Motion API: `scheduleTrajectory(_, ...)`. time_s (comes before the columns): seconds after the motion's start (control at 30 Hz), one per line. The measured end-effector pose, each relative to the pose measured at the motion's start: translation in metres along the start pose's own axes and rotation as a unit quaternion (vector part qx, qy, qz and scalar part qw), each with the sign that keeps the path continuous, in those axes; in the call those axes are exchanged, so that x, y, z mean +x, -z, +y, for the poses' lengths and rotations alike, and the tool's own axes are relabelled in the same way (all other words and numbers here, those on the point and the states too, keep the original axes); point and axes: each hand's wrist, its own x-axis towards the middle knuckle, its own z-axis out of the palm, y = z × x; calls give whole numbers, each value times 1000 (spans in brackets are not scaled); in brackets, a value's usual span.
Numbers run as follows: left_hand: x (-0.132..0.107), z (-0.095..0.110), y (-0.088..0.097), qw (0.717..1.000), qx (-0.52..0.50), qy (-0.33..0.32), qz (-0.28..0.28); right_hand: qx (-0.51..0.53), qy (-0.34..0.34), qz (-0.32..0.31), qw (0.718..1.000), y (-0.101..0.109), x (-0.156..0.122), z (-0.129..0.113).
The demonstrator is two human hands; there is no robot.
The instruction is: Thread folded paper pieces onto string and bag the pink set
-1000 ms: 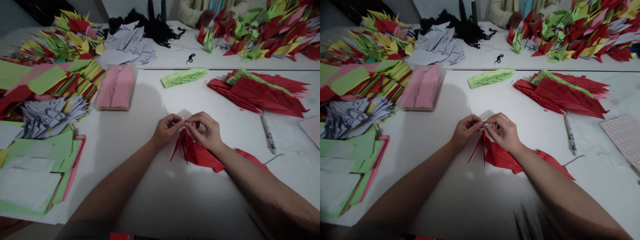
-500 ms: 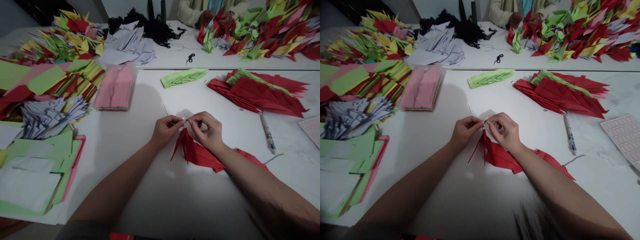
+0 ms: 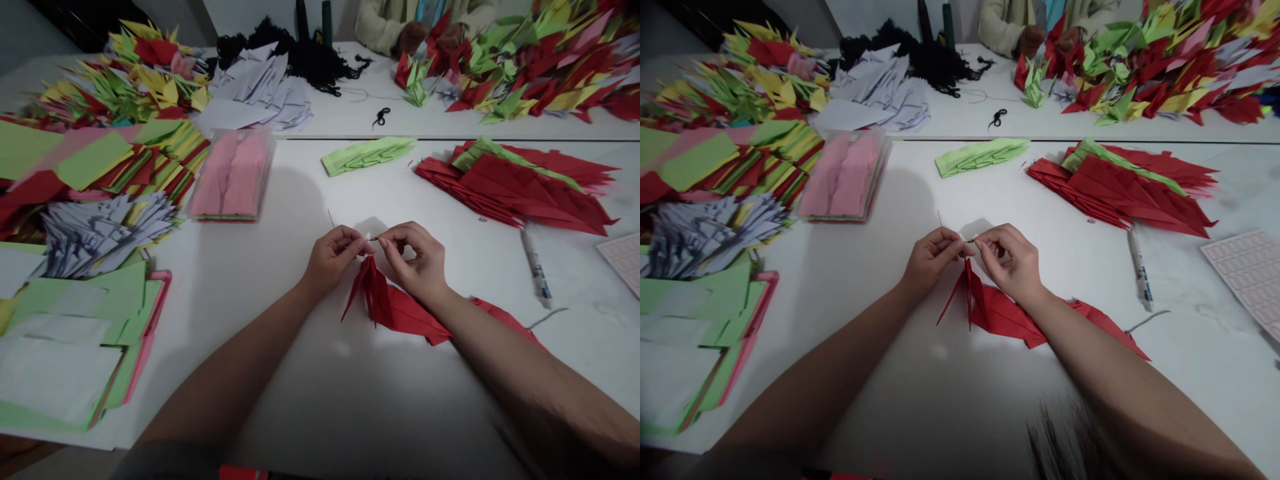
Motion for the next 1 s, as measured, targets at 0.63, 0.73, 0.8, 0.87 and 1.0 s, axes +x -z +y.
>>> scheduleTrajectory(0.63,0,-4,0,1000,20,-2,-4,19,12,-32,999,1,0,-1)
scheduleTrajectory(0.73,0,-4,0,999,36,-5,-8,20,13,-30,999,1,0,-1)
scheduleTrajectory(0.8,-1,-4,0,999,53,-9,-10,20,13,-30,999,1,1,-1)
scheduleTrajectory(0.87,-1,-4,0,998,67,-12,-8,18,13,-32,999,0,1,-1)
scheduleTrajectory(1.0,-1,-4,0,997,72,-17,-4,15,16,-30,999,0,1,-1)
